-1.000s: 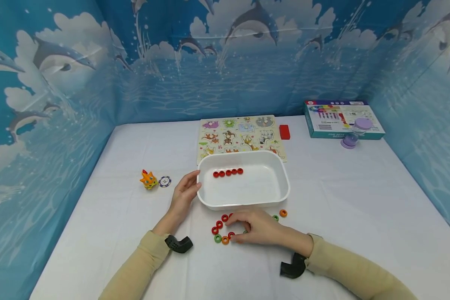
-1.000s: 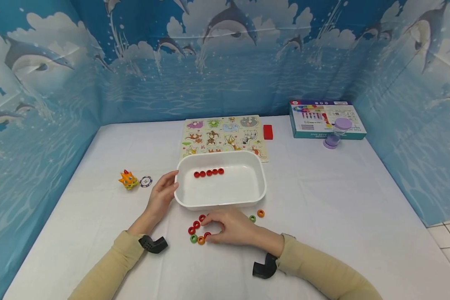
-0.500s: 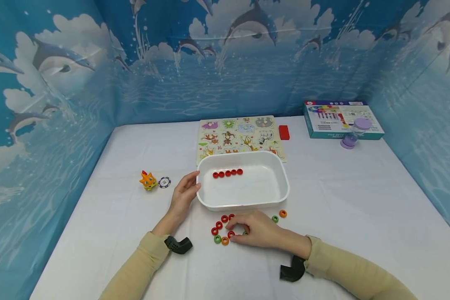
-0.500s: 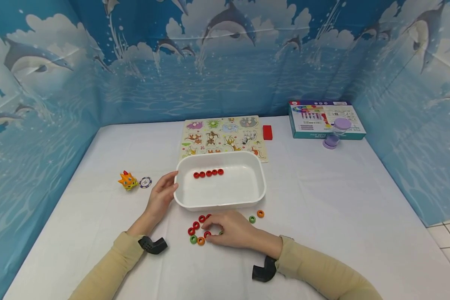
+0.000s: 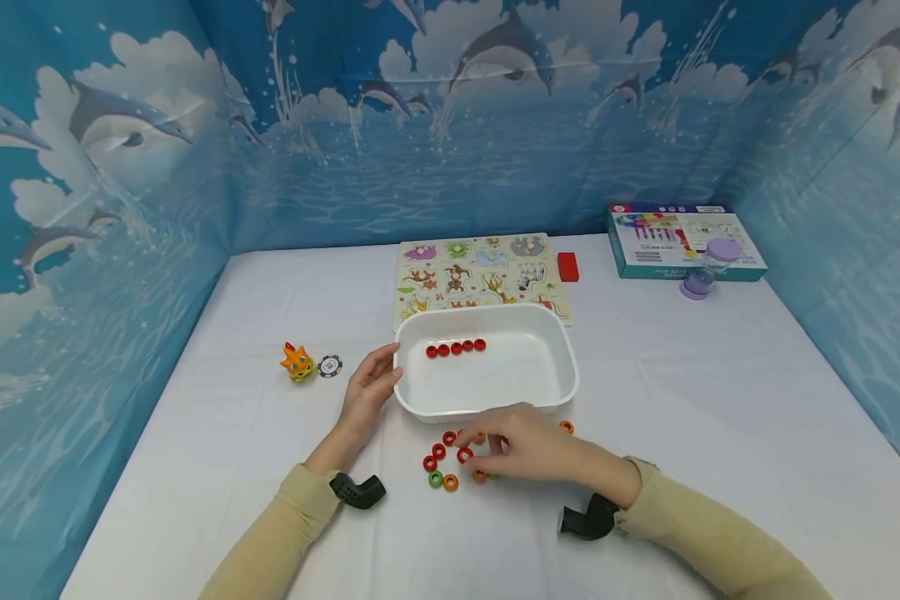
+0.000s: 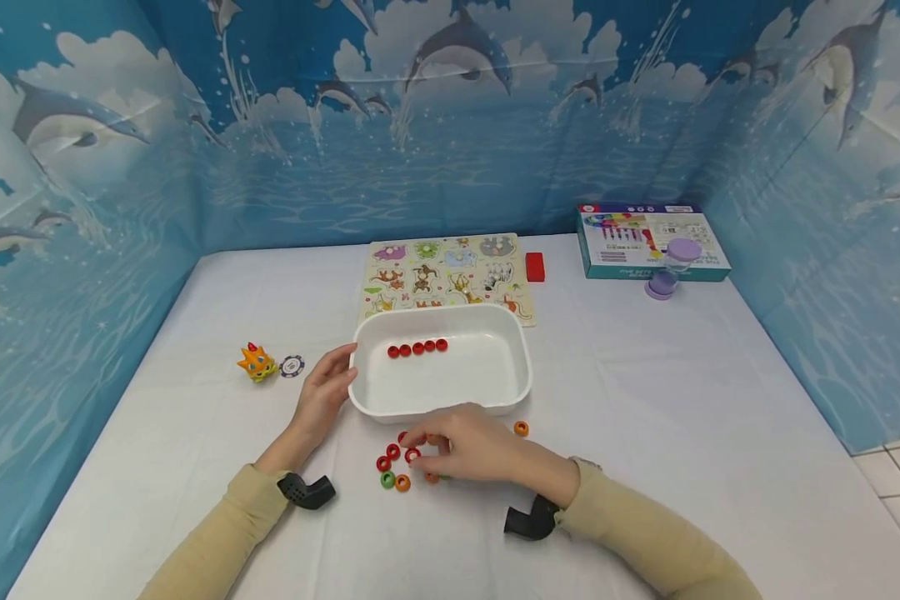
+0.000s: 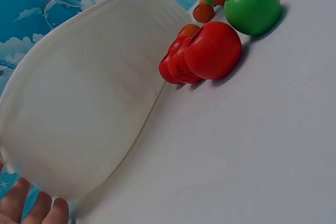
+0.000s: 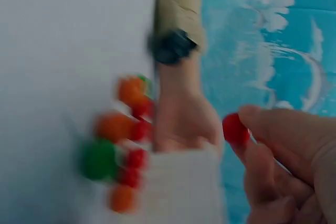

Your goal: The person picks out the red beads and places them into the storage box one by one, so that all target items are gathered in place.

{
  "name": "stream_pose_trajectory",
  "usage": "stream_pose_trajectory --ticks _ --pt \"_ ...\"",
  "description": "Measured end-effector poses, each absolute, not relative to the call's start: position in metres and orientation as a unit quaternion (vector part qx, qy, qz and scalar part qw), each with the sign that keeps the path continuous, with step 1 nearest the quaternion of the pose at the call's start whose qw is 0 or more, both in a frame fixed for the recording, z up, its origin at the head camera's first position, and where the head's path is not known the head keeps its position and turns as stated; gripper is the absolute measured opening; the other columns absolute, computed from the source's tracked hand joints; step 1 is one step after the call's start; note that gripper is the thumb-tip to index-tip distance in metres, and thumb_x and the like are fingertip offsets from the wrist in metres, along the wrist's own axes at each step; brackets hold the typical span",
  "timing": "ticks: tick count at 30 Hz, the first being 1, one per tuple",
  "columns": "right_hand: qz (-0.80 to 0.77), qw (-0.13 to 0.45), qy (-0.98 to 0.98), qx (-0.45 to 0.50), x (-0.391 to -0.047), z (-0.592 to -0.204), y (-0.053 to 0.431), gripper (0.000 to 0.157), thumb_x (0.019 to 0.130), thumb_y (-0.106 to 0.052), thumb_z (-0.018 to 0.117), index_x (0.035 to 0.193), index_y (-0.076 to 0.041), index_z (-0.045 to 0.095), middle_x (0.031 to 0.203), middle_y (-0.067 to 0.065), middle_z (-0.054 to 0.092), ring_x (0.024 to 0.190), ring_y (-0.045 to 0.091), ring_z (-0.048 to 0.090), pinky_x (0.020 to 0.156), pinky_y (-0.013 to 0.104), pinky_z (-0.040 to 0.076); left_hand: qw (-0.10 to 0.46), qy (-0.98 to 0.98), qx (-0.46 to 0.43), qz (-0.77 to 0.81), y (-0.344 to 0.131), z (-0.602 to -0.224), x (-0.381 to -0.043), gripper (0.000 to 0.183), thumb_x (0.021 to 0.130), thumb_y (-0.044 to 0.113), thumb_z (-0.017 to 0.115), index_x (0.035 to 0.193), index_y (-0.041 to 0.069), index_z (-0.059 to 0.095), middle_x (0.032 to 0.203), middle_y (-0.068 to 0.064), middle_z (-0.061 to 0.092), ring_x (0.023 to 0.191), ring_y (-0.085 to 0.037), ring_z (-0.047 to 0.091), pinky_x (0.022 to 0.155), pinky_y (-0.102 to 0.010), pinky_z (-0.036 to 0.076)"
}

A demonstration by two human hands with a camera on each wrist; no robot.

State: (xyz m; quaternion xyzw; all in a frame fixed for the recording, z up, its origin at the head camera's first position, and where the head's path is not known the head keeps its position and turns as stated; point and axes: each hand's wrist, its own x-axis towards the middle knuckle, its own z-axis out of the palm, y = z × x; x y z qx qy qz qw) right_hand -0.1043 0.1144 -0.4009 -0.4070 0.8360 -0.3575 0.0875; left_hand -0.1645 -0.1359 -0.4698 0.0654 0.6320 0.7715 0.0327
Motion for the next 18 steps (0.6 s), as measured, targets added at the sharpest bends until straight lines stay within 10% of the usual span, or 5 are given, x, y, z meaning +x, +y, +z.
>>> stream_pose_trajectory --ticks 18 --pt "-0.361 0.143 0.814 -0.432 -0.222 -0.333 0.087 0.022 0.079 -0.019 0.067 0.1 -0.013 0.065 0.094 -0.008 0.062 0.075 0.008 0.057 0.061 0.026 0.05 0.037 0.634 0.065 0.769 -0.136 -0.469 -0.164 0.041 0.087 0.015 0.055 0.127 0.012 0.046 0.136 -0.001 0.039 0.125 -0.013 0.034 0.094 -0.029 0.039"
